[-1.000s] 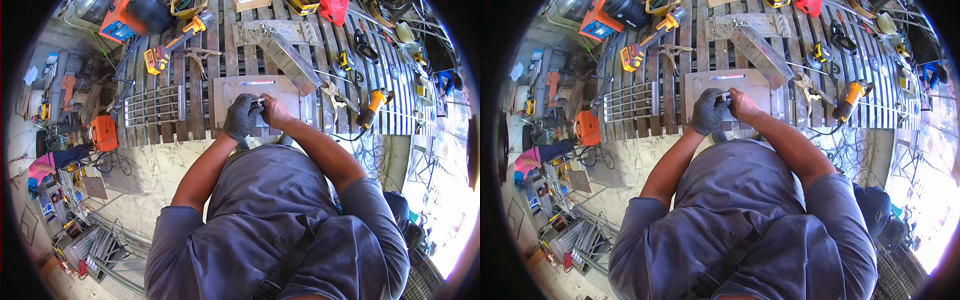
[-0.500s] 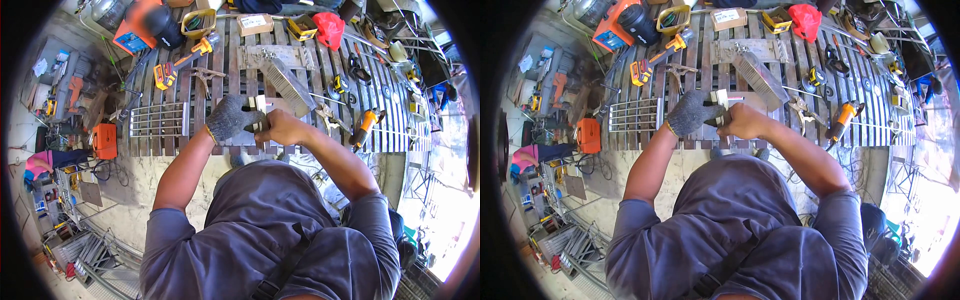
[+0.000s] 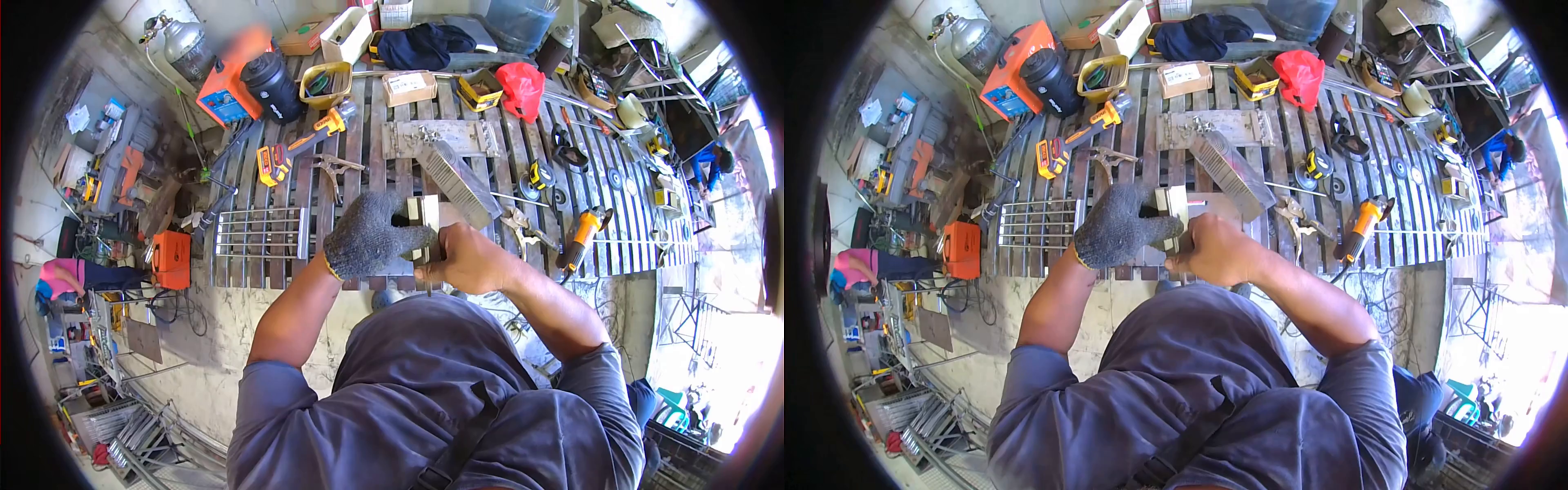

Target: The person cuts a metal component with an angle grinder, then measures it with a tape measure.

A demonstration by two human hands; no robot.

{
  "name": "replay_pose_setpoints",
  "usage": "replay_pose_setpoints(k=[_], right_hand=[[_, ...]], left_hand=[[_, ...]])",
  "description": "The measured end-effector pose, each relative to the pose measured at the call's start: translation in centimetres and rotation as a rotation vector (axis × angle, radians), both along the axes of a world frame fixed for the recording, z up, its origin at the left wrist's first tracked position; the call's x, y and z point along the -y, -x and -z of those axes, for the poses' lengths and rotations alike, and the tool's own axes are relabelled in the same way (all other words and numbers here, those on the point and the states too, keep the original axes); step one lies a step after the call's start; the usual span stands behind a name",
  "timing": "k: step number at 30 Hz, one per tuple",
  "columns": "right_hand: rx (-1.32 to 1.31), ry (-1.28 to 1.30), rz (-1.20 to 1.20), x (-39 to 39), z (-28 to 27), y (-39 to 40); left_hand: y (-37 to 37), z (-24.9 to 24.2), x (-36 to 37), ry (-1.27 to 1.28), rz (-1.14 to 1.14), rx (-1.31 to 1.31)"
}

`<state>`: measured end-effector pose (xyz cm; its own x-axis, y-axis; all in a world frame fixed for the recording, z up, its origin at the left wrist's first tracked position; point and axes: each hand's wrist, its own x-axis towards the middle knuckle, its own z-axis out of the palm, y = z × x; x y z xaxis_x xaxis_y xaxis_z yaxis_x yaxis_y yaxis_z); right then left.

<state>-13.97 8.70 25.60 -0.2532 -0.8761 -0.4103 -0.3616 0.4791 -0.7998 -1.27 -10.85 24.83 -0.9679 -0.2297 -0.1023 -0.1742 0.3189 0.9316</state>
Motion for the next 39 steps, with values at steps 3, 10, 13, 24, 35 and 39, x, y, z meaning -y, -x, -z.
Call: replay_pose_setpoints(k=[3, 10, 13, 24, 35, 39], right_hand=[[-0.028, -0.002, -0.01, -0.7, -1.3, -0.3], [-0.194, 0.189, -0.032, -1.9, -2.4, -1.4], [-0.31, 0.488, -0.09, -2.4, -1.6, -1.3], [-0.235, 0.384, -0.116, -2.8, -0.3, -1.1], [0.195, 0.349, -0.115, -2.2, -0.2, -0.3], [0.166, 0.307, -0.145, -1.8, 0.0, 0.4]], left_hand=[[-0.4, -0.9, -0.6, -0.027, 0.012, 0.019], [-1.7, -5.4, -2.5, 0.032, 0.011, -0.06], [-2.0, -6.0, -3.0, 0.072, 0.016, -0.109], [-2.0, -4.7, -3.1, -0.001, 0.018, -0.097], [-1.8, -5.8, -4.8, 0.211, -0.036, -0.154], [-0.7, -3.6, -6.1, 0.545, -0.088, -0.233]])
